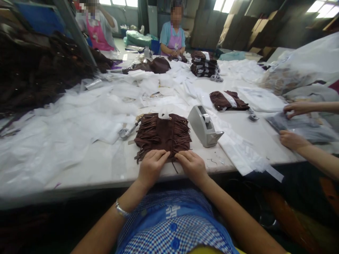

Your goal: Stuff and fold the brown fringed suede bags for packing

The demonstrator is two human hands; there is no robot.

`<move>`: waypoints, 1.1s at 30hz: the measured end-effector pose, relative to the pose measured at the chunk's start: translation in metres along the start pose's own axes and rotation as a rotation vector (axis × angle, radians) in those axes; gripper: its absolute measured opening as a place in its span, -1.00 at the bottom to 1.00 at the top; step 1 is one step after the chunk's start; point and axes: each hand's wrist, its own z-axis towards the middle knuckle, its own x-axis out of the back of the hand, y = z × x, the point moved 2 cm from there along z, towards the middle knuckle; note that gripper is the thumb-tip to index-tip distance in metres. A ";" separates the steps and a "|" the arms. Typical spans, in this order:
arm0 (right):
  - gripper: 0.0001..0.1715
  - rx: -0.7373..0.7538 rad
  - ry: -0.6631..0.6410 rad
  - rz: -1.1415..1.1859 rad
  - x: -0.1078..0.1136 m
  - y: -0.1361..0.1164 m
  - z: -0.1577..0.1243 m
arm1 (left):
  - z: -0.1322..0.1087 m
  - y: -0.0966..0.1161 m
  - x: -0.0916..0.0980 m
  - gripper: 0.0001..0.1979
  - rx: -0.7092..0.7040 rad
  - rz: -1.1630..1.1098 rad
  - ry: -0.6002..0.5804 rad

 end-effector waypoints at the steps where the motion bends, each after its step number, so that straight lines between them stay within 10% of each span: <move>1: -0.68 0.013 0.005 -0.001 -0.001 0.001 0.000 | -0.003 -0.001 0.002 -0.65 -0.022 -0.007 0.003; 11: -0.63 0.167 0.016 -0.013 0.003 0.018 0.019 | -0.013 -0.045 0.031 -0.70 0.004 0.075 -0.007; 24: -0.52 -0.121 0.210 0.340 0.010 0.030 0.011 | 0.025 -0.029 0.009 -0.68 -0.159 0.135 -0.013; 33: -0.71 -0.014 0.043 0.102 -0.002 0.047 0.030 | 0.029 -0.008 0.000 -0.87 -0.099 0.215 -0.003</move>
